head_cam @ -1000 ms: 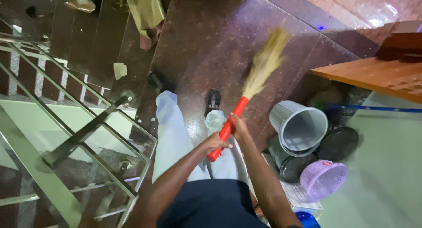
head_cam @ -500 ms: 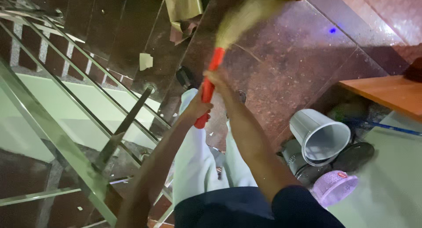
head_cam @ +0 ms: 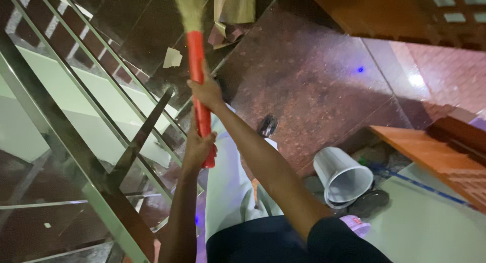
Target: The person sweeps debris from a staircase using a broom. They move down the granite steps one by one, gathering paper scraps and dust from the surfaces and corners.
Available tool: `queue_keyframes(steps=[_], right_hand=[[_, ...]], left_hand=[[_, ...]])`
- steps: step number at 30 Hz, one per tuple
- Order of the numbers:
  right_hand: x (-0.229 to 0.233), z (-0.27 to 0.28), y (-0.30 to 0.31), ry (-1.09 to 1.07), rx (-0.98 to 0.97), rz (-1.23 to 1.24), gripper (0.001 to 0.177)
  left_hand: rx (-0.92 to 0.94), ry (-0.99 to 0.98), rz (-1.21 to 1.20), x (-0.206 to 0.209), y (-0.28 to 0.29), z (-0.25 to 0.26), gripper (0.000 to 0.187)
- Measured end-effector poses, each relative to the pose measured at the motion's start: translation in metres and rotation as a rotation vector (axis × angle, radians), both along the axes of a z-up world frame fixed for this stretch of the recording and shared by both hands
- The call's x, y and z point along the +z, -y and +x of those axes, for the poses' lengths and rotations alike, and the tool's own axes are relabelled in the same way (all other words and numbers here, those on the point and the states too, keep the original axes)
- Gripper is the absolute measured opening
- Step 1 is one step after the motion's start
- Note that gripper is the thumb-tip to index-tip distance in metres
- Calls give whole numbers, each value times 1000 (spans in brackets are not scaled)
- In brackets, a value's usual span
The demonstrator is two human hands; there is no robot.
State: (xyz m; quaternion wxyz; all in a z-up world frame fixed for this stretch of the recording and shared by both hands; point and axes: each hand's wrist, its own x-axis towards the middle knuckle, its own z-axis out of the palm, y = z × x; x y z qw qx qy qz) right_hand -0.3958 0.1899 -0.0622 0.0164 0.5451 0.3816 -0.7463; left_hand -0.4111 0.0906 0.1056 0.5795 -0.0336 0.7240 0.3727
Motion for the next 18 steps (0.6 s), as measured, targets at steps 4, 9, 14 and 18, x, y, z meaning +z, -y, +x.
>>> queue_keyframes(steps=[4,9,14,18], right_hand=[[-51,56,-5,283,30,386,99],[-95,123,-31,457,-22,286,95],[-115,139,-29,415,-34,61,87],[-135,115,-23,417,165,242,101]], left_hand=[[-144,178,-6,-32,5,10,103],[-149,221,323,-94,-7,41,103],[-104,388,54,-111,-18,66,108],[41,427,155,-96,-19,39,101]])
